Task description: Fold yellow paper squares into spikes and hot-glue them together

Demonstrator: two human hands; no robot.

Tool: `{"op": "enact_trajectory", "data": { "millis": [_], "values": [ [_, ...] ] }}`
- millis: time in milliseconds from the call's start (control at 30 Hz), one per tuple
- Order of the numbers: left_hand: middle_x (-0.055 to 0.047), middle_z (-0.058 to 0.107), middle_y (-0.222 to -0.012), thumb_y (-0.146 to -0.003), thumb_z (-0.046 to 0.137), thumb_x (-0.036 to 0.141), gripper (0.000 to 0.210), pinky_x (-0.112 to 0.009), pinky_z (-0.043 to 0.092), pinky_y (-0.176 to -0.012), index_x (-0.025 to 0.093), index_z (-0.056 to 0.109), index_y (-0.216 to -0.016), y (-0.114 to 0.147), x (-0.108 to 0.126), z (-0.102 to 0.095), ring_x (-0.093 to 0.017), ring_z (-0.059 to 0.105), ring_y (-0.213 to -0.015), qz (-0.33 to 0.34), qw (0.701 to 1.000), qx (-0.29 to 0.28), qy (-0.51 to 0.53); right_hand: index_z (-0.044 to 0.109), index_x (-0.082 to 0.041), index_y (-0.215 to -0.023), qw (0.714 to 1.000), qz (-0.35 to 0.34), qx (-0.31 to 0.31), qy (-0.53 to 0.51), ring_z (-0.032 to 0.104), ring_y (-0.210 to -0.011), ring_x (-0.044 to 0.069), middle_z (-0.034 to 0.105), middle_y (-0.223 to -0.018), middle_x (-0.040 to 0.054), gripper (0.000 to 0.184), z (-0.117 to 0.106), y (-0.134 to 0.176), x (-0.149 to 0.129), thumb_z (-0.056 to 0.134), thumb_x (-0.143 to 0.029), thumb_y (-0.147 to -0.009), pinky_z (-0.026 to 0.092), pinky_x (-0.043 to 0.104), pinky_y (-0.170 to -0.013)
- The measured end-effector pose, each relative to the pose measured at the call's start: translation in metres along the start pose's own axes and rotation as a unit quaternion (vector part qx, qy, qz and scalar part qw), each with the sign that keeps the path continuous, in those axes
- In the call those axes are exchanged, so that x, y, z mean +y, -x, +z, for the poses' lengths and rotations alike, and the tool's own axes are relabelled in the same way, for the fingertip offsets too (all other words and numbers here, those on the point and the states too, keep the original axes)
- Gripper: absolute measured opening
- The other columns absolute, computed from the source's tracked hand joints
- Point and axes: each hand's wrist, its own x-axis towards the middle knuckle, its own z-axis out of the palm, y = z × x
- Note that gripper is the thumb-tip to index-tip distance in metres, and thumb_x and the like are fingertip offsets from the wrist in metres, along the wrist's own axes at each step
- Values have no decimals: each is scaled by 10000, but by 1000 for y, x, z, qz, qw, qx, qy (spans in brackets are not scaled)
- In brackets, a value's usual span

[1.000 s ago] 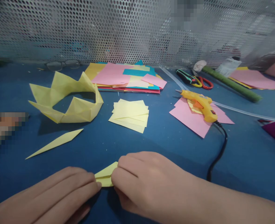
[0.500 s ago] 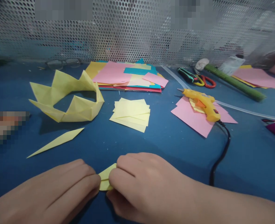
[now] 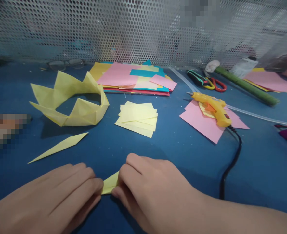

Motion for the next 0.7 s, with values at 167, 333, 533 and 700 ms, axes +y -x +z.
{"op": "enact_trajectory", "data": {
  "millis": [167, 333, 533, 700],
  "values": [
    [-22, 660, -885, -916, 396, 69, 215, -355, 429, -816, 193, 535, -1023, 9, 0, 1, -204, 613, -814, 46, 996, 57, -43, 611, -171, -825, 999, 24, -17, -22, 522, -634, 117, 574, -783, 7, 184, -1, -2, 0, 495, -215, -961, 389, 232, -530],
    [-25, 615, -823, -885, 384, 41, 208, -389, 362, -773, 198, 509, -937, 5, -3, -3, -227, 553, -744, 54, 996, 27, -61, 615, -183, -821, 998, 48, -12, -39, 526, -632, 106, 585, -780, -6, 166, -2, -3, -1, 515, -211, -951, 391, 224, -545],
    [20, 502, -683, -878, 357, 27, 286, -341, 289, -605, 243, 519, -785, 4, -6, -11, -189, 454, -602, 40, 996, -67, -36, 624, -172, -746, 996, 65, 4, -53, 528, -595, 93, 586, -717, -18, 214, 2, -3, -1, 619, -286, -928, 383, 198, -514],
    [23, 514, -699, -945, 326, 97, 298, -337, 301, -595, 259, 533, -805, 1, -9, -10, -195, 455, -600, 39, 998, -57, -13, 631, -169, -719, 996, 74, 22, -54, 531, -587, 90, 579, -696, -19, 262, 3, -3, 0, 639, -330, -925, 384, 195, -516]
  ]
}}
